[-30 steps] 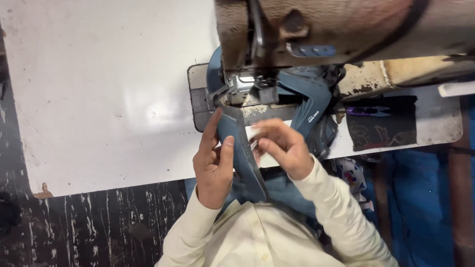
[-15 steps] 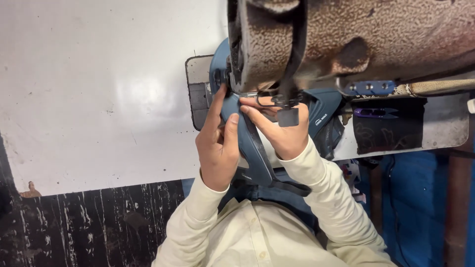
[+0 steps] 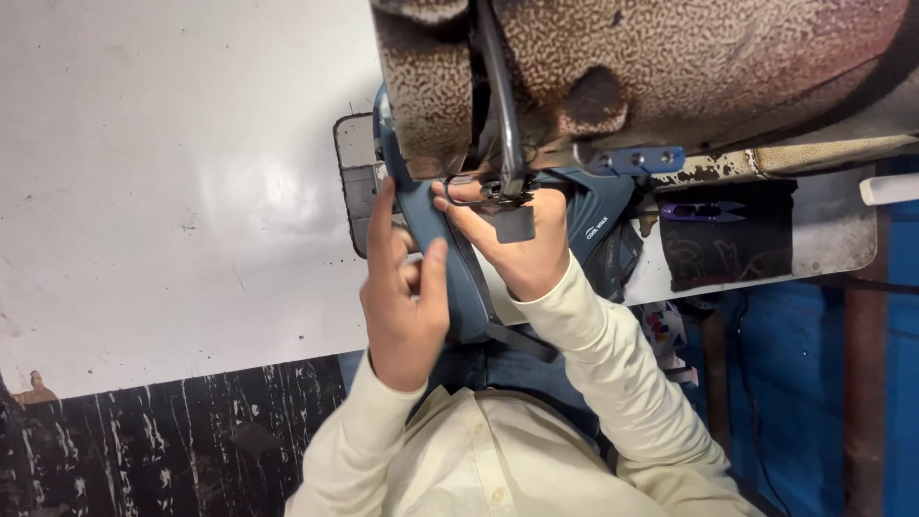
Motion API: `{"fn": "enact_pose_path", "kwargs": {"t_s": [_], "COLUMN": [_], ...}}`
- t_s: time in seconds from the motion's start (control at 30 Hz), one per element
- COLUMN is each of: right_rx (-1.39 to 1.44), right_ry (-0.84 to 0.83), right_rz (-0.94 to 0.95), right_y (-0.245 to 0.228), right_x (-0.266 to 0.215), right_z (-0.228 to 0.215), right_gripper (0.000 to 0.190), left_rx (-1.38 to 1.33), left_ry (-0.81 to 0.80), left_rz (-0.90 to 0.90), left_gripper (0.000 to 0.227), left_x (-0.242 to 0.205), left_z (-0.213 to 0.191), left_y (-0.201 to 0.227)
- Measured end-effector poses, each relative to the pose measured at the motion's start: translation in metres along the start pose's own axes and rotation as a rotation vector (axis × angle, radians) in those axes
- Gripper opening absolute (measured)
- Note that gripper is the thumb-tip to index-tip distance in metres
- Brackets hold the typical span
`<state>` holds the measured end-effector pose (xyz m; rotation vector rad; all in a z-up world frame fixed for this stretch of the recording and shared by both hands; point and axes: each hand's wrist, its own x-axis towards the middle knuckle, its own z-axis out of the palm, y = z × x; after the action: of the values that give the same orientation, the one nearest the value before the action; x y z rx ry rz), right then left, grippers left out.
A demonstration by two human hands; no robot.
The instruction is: Stitching together various components of a shoe upper using an industrial sewing machine.
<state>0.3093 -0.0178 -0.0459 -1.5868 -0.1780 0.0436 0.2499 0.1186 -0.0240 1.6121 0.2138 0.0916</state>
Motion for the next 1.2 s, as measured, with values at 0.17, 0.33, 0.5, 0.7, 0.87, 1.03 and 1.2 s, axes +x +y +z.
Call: {"fn": "enact_pose_path", "kwargs": {"t_s": [0.17,0.33,0.5,0.7,0.87,1.03,1.2], "right_rx": [-0.023,0.062,0.154,-0.093,-0.056,0.022,-0.058], "right_ry": [0.011,0.001,0.023,0.051,0.054,0.066,0.119], "right_rz": [0.038,0.086,0.123,0.01,0.02,0.021,0.072], "right_y": [0.002,-0.001,0.006,0.003,-0.001,-0.004,-0.012], "right_x": [0.001,-0.001,0.0,0.002,0.002,0.001,0.002], "right_z": [0.007,0.014,0.002,-0.006,-0.001,0.006,0.005], "right_gripper": [0.017,0.017,0.017,0.015,0.015,0.015,0.012], "left_rx": [0.133,0.201,0.344,0.364,0.402,0.302,0.25], "left_ry": [-0.027,-0.033,-0.017,-0.089,-0.123,-0.19,-0.185], "left_rz": [0.01,0.029,0.091,0.17,0.184,0.151,0.155], "left_gripper": [0.073,0.067,0.058,0.055,0.054,0.053,0.055], "left_x": [-0.031,-0.028,-0.006,0.024,0.047,0.067,0.081], "left_z": [-0.014,-0.03,-0.028,-0.031,-0.04,-0.045,-0.042], "left_y": [-0.015,-0.01,-0.009,-0.007,-0.003,0.002,-0.01]}}
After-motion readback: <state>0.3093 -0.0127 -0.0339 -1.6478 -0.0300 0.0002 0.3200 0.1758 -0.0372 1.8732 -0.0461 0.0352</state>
